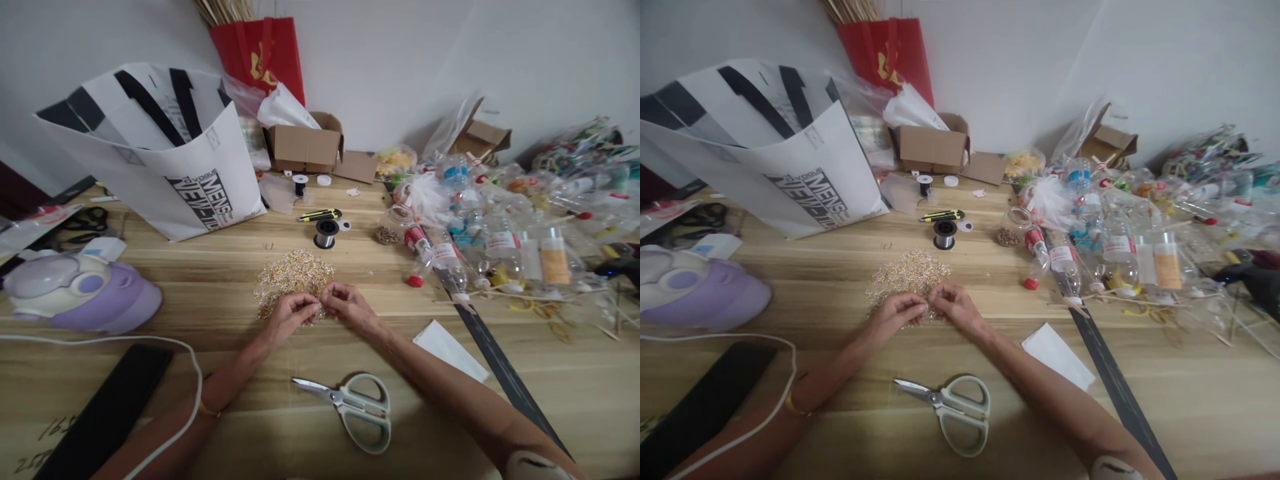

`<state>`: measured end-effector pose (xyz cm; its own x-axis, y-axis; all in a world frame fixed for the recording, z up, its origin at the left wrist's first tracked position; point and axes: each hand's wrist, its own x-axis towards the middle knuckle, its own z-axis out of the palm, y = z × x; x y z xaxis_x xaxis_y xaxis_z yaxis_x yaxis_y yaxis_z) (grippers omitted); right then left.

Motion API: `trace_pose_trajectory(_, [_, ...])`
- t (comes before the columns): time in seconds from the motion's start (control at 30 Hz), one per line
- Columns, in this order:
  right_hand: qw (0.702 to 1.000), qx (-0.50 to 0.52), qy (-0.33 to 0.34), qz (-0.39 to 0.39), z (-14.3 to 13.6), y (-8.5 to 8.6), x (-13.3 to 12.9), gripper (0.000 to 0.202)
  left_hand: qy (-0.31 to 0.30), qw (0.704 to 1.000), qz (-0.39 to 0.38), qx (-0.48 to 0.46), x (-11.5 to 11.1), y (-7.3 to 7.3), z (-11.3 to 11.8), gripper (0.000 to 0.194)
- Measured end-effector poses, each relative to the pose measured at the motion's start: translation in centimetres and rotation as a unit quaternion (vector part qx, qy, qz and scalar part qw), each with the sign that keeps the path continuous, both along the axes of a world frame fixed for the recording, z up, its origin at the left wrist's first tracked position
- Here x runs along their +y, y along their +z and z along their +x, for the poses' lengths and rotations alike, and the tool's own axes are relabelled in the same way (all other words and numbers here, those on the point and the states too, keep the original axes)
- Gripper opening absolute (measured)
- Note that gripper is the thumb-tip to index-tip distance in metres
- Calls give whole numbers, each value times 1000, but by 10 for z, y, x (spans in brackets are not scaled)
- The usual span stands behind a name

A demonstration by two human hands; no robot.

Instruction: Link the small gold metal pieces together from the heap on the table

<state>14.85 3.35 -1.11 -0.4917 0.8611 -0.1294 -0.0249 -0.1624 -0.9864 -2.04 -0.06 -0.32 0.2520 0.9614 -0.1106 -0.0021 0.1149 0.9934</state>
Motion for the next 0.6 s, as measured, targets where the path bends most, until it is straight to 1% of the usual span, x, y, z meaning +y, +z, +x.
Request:
trace_pose_trajectory(0.1, [1000, -26, 4, -2, 4, 0, 1, 33, 3, 1000, -5, -10, 1, -3, -1, 22])
trace_pose_trajectory(0.17, [999, -49, -8, 6, 12, 4, -2, 35, 14, 1000, -17, -21, 2, -5, -2, 23])
trace_pose_trajectory(0.23, [994, -93, -19, 47, 24, 12, -11, 34, 27, 999, -27, -28, 2, -6, -2, 24])
trace_pose_trajectory(0.27, [989, -124, -11, 79, 30, 17, -18, 31, 31, 999, -29, -28, 3, -5, -2, 25])
trace_pose_trajectory(0.3, [980, -161, 15, 114, 37, 23, -27, 27, 33, 999, -31, -26, 3, -5, -2, 25])
trace_pose_trajectory(0.33, [965, -209, 53, 148, 44, 30, -38, 22, 36, 999, -31, -24, 3, -4, -2, 25])
trace_pose_trajectory(0.37, [943, -267, 88, 178, 50, 37, -50, 17, 38, 999, -31, -23, 3, -3, -2, 25])
trace_pose_trajectory(0.43, [891, -355, 156, 235, 58, 51, -76, 15, 43, 998, -33, -22, 3, 0, -3, 24])
trace_pose_trajectory(0.47, [864, -384, 184, 269, 61, 57, -87, 18, 46, 998, -33, -23, 3, 0, -3, 24])
trace_pose_trajectory(0.5, [842, -407, 194, 297, 63, 62, -98, 23, 49, 998, -33, -24, 3, 1, -3, 24])
trace_pose_trajectory(0.57, [807, -435, 225, 331, 63, 67, -114, 31, 52, 998, -35, -23, 3, 2, -3, 24])
trace_pose_trajectory(0.6, [792, -452, 229, 341, 63, 67, -119, 38, 54, 998, -36, -22, 3, 2, -2, 24])
